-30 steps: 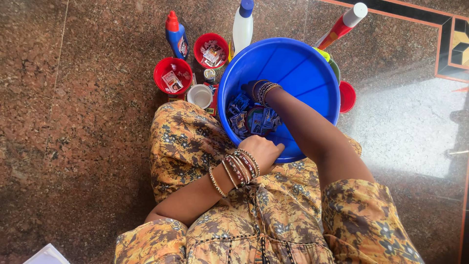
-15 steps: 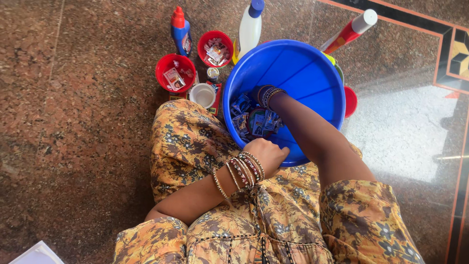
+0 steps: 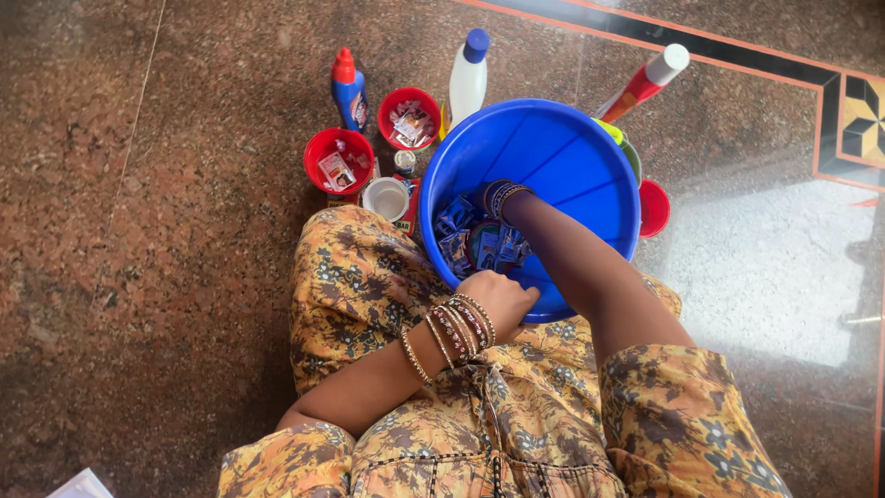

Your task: The person sits on the floor and sorts small wrapped items from a blue bowl into smaller red bowls. They pick up items one by one, inspect them, and place them into the red bowls.

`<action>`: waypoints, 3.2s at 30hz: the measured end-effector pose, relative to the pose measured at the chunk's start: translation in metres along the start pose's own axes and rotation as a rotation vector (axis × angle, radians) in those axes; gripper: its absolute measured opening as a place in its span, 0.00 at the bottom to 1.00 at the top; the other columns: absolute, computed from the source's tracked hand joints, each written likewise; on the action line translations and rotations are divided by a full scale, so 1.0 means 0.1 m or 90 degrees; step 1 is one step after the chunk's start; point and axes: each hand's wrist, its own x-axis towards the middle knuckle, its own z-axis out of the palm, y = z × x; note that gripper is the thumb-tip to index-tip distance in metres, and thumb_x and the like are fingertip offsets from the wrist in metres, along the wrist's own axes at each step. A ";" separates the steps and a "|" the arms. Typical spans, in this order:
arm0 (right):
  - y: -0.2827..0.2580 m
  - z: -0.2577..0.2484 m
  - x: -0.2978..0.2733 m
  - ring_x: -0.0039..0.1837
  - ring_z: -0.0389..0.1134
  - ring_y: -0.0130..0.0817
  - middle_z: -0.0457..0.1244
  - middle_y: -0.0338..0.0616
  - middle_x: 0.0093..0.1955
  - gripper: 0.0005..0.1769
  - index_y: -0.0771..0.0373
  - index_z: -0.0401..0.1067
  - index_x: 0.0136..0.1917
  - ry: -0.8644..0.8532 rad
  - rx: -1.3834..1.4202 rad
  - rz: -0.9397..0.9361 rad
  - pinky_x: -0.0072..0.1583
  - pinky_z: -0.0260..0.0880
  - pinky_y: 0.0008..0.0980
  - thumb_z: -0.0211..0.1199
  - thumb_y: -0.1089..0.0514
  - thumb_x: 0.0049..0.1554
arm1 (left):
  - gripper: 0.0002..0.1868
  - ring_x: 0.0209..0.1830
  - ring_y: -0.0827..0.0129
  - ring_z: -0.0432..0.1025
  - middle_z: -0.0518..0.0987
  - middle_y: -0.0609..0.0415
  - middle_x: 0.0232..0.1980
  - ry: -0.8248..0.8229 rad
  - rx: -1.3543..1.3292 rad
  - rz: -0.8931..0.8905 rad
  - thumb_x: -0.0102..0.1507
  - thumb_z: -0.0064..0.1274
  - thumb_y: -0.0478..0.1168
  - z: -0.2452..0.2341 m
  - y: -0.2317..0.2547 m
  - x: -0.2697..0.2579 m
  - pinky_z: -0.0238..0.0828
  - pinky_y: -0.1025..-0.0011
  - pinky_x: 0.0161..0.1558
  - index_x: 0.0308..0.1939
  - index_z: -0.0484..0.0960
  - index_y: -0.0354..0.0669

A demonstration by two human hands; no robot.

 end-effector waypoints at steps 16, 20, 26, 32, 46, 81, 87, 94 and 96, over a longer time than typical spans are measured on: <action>0.14 0.08 0.23 0.60 0.72 0.53 0.68 0.53 0.62 0.21 0.53 0.74 0.65 -0.037 -0.352 -0.153 0.56 0.75 0.48 0.62 0.59 0.58 | 0.17 0.32 0.55 0.80 0.83 0.50 0.30 0.042 -0.007 0.037 0.56 0.62 0.46 -0.02 -0.05 -0.04 0.78 0.56 0.36 0.44 0.79 0.43; 0.16 0.12 0.20 0.59 0.73 0.53 0.68 0.55 0.60 0.22 0.54 0.74 0.65 0.001 -0.362 -0.169 0.54 0.75 0.48 0.64 0.60 0.57 | 0.17 0.31 0.54 0.80 0.82 0.50 0.30 0.047 -0.016 0.037 0.56 0.62 0.46 -0.02 -0.05 -0.06 0.78 0.56 0.35 0.44 0.79 0.43; 0.16 0.14 0.20 0.57 0.74 0.55 0.70 0.58 0.57 0.22 0.56 0.75 0.63 0.030 -0.378 -0.162 0.51 0.76 0.48 0.66 0.62 0.55 | 0.17 0.31 0.55 0.80 0.82 0.50 0.30 0.037 -0.008 0.023 0.57 0.63 0.46 -0.09 -0.04 -0.05 0.78 0.57 0.34 0.44 0.79 0.43; 0.13 0.16 0.23 0.57 0.74 0.51 0.71 0.55 0.57 0.20 0.58 0.80 0.58 -0.018 -0.472 -0.193 0.52 0.77 0.45 0.71 0.63 0.51 | 0.19 0.31 0.55 0.80 0.82 0.50 0.31 0.024 -0.009 0.025 0.57 0.64 0.49 -0.14 -0.03 -0.07 0.78 0.58 0.33 0.44 0.78 0.42; 0.16 0.04 0.15 0.57 0.74 0.51 0.71 0.56 0.57 0.19 0.60 0.80 0.57 0.002 -0.422 -0.191 0.52 0.76 0.45 0.71 0.61 0.51 | 0.18 0.32 0.56 0.80 0.82 0.50 0.31 0.018 -0.008 0.029 0.57 0.62 0.46 -0.08 -0.04 -0.05 0.78 0.58 0.34 0.45 0.78 0.42; 0.03 -0.01 0.02 0.60 0.72 0.51 0.69 0.52 0.59 0.17 0.57 0.79 0.58 0.045 -0.353 -0.225 0.56 0.75 0.45 0.66 0.61 0.54 | 0.17 0.31 0.54 0.80 0.83 0.49 0.30 0.024 -0.016 0.024 0.57 0.60 0.45 -0.07 -0.04 -0.03 0.78 0.55 0.35 0.47 0.79 0.43; -0.14 -0.26 -0.13 0.58 0.73 0.50 0.71 0.52 0.56 0.13 0.57 0.80 0.55 0.039 -0.415 -0.255 0.57 0.74 0.46 0.64 0.59 0.57 | 0.19 0.33 0.54 0.80 0.83 0.50 0.31 0.007 -0.008 0.020 0.56 0.62 0.47 -0.10 -0.05 -0.02 0.79 0.56 0.36 0.47 0.79 0.43; -0.08 -0.13 -0.14 0.60 0.72 0.50 0.70 0.51 0.59 0.19 0.54 0.78 0.59 0.118 -0.382 -0.255 0.58 0.74 0.45 0.64 0.64 0.55 | 0.21 0.34 0.56 0.81 0.83 0.51 0.31 0.006 0.018 0.027 0.56 0.62 0.45 -0.06 -0.02 -0.03 0.79 0.57 0.37 0.51 0.79 0.44; -0.07 -0.02 -0.09 0.61 0.71 0.51 0.69 0.51 0.59 0.23 0.52 0.75 0.62 0.102 -0.355 -0.228 0.59 0.73 0.47 0.66 0.64 0.54 | 0.20 0.33 0.57 0.81 0.84 0.51 0.32 0.002 0.021 0.020 0.57 0.61 0.45 -0.03 0.01 -0.02 0.79 0.56 0.36 0.51 0.79 0.45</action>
